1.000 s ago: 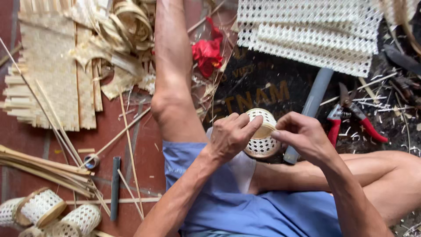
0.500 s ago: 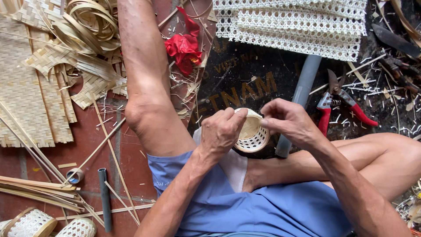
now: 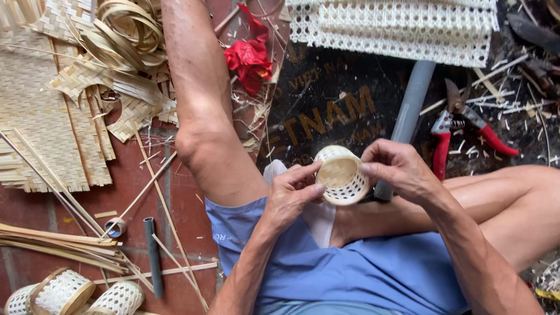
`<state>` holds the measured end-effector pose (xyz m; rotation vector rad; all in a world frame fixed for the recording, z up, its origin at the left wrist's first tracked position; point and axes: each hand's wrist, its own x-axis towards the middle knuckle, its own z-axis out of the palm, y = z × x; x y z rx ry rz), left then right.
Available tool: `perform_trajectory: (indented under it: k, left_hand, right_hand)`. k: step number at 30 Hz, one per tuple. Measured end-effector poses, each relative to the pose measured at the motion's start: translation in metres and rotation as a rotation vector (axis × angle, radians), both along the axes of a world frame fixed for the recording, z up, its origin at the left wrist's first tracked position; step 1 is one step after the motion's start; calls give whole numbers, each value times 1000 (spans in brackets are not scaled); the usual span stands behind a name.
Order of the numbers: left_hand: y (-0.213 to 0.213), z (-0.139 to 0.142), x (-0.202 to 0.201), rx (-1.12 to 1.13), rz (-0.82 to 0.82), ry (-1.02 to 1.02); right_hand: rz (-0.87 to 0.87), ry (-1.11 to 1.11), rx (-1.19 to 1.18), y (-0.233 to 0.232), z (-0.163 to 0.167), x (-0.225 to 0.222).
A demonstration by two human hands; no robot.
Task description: The person sits on the floor and assembles small woven bamboo baskets. They press a woven bamboo cylinder onto a round wooden base, trim protruding strips with shears, apply glue from a squeeze bottle around the inside rim, and fit a thin wooden ring over the top edge, setting finished baskets aside.
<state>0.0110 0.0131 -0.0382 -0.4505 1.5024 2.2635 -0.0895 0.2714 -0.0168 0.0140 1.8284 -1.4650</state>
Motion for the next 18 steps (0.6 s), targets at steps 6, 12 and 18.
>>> perform_trajectory:
  k: [6, 12, 18]
  left_hand:
    - [1, 7, 4, 54, 5, -13]
    - [13, 14, 18, 23, 124, -54]
    - [23, 16, 28, 26, 146, -50]
  right_hand:
    - [-14, 2, 3, -9, 6, 9]
    - [-285, -69, -86, -2, 12, 40]
    - [-442, -64, -202, 1, -8, 76]
